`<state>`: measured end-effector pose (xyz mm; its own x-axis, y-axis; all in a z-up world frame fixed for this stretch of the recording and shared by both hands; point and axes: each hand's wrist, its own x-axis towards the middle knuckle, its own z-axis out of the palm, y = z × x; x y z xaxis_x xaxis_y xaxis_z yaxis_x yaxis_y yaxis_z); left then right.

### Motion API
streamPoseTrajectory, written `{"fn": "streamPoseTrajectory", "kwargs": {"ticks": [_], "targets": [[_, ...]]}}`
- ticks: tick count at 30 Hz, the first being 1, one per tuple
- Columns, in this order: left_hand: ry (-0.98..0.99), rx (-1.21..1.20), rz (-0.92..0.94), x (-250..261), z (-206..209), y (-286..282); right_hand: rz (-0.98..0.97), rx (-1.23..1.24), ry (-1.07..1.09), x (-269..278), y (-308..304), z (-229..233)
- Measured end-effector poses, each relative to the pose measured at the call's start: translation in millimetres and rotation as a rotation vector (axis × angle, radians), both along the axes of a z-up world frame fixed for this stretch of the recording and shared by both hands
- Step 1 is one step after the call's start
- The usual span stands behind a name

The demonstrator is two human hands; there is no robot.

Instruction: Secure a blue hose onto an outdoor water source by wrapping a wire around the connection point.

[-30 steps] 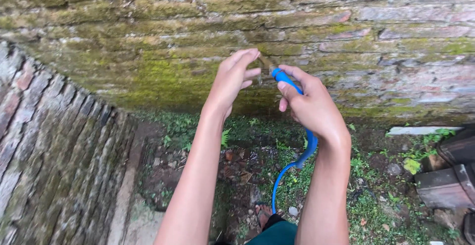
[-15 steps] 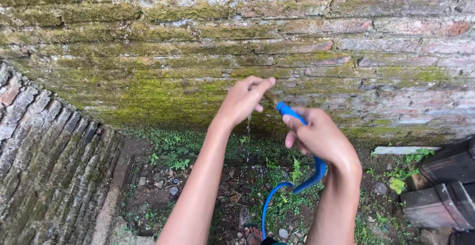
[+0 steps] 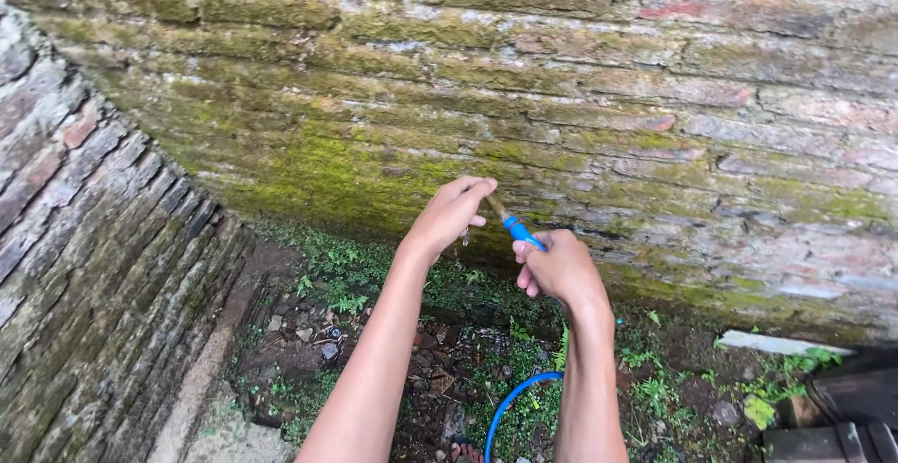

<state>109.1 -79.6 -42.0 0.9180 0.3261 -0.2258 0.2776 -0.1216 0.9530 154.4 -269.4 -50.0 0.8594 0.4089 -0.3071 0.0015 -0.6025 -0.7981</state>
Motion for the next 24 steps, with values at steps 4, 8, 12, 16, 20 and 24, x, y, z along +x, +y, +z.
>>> {"fn": "streamPoseTrajectory", "kwargs": {"ticks": [4,8,12,16,20,24], "targets": [[-0.001,0.039,0.094,-5.4,-15.6,22.1,0.042,-0.036,0.033,-19.8,32.0,27.7],[-0.040,0.104,0.183,-13.5,-25.8,45.4,0.153,-0.058,0.017,-42.5,65.8,48.3],[-0.128,0.052,0.266,-16.3,-41.5,76.4,0.202,0.013,0.017,-66.7,94.4,65.7],[-0.171,-0.075,0.255,-34.6,-35.9,106.9,0.201,0.074,0.008,-94.1,124.1,84.2],[-0.177,-0.130,0.185,-52.7,-19.8,144.9,0.193,0.521,0.406,-105.7,149.7,67.7],[-0.114,-0.071,0.070,-78.5,-8.2,186.0,0.147,1.006,0.697,-143.6,178.5,56.5]]}}
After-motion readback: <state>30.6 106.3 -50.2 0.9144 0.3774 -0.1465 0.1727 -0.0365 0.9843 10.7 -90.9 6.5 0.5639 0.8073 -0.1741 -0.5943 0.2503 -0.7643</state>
